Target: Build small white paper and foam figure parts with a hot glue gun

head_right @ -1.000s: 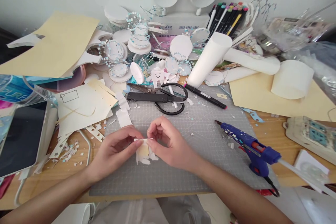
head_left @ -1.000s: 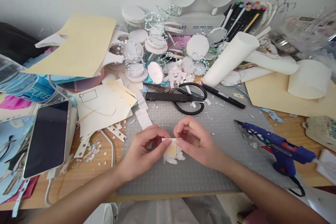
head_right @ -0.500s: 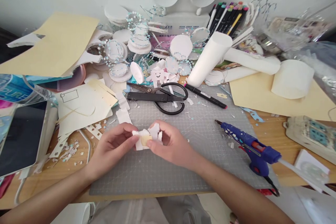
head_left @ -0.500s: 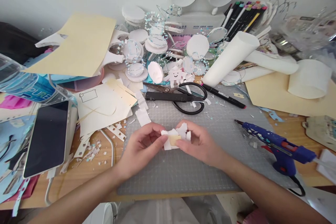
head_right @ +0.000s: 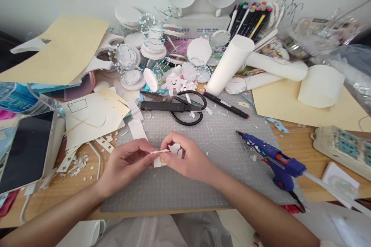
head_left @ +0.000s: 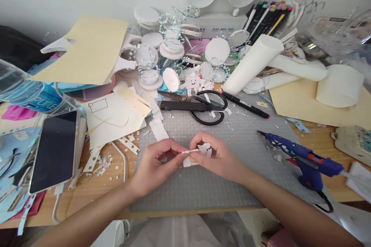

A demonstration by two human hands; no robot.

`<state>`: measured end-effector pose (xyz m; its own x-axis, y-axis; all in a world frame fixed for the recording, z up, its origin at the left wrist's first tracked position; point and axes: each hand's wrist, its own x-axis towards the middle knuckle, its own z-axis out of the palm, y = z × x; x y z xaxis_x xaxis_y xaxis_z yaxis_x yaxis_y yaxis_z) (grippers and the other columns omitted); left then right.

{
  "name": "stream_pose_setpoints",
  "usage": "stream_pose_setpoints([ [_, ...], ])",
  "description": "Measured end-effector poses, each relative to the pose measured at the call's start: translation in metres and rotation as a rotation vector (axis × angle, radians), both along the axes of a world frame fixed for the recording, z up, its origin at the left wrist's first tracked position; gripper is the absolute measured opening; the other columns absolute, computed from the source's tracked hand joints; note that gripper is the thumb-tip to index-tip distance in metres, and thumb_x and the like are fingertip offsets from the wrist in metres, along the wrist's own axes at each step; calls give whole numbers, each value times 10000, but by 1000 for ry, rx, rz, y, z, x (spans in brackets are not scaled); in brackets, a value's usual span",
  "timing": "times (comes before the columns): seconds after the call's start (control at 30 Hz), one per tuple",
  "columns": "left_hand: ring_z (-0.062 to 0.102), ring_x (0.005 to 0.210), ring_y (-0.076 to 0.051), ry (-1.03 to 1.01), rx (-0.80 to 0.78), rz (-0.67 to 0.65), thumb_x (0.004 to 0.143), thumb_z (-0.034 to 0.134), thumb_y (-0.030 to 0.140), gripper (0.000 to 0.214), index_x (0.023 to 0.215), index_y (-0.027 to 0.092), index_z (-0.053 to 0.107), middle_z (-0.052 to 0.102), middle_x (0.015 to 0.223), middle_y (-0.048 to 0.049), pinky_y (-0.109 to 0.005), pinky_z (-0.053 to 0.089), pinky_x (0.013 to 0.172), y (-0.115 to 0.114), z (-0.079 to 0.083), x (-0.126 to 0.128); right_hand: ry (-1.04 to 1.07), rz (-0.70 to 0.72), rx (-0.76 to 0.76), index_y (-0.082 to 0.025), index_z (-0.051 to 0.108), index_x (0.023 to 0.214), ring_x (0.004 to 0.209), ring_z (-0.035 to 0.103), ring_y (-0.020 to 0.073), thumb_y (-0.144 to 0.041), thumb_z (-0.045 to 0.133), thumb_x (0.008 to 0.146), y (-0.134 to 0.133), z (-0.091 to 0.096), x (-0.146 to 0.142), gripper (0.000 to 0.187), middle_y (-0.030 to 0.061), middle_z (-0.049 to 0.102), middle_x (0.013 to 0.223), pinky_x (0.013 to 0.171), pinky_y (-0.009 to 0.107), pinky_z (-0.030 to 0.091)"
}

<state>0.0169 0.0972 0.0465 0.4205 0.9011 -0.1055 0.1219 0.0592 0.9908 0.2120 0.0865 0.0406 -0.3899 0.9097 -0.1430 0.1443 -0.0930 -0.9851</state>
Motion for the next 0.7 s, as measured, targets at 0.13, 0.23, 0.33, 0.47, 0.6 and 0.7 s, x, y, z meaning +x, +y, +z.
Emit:
stream_pose_setpoints([
  [0.13, 586, 614, -100, 126, -55, -29, 874, 633, 296, 162, 814, 151, 676, 651, 679, 1, -193, 464, 581, -4, 8, 0, -93, 13, -28, -192, 565, 802, 570, 420, 81, -290, 619, 844, 1, -1, 2, 120, -34, 521, 714, 481, 199, 313],
  [0.23, 618, 633, -113, 112, -129, -27, 874, 631, 305, 159, 842, 155, 670, 654, 678, 7, -206, 499, 614, -14, 12, -4, -161, 91, 0, -192, 578, 781, 584, 462, 88, -285, 600, 864, -2, 0, 5, 127, -39, 533, 677, 500, 199, 345],
  [0.33, 668, 742, -142, 128, -83, 22, 883, 618, 279, 126, 923, 171, 668, 703, 799, -19, -241, 543, 699, -33, 9, -10, -294, 123, 152, -194, 588, 763, 638, 512, 105, -235, 585, 875, -10, -2, 8, 119, -26, 573, 697, 553, 217, 386],
  [0.47, 651, 922, -153, 303, 319, 36, 904, 576, 166, 220, 1113, 209, 628, 684, 1038, -51, -269, 523, 840, -67, -2, -14, -502, 58, 585, -195, 617, 850, 828, 551, 161, -176, 557, 901, -25, -8, 14, 81, 23, 625, 835, 749, 302, 447],
  [0.6, 599, 985, -145, 237, 492, 23, 904, 552, 79, 238, 1082, 211, 638, 651, 1056, -52, -246, 467, 889, -90, -10, -10, -734, -81, 971, -191, 624, 1027, 946, 565, 214, -135, 589, 876, -57, -5, 34, 165, 72, 672, 1002, 843, 385, 426],
  [0.7, 561, 795, -98, -33, 172, 174, 917, 578, 138, 101, 866, 186, 651, 621, 835, -10, -176, 444, 741, -96, -4, -6, -803, -297, 1097, -184, 636, 981, 845, 592, 209, -93, 617, 830, -96, -5, 63, 178, 63, 679, 877, 788, 375, 440],
])
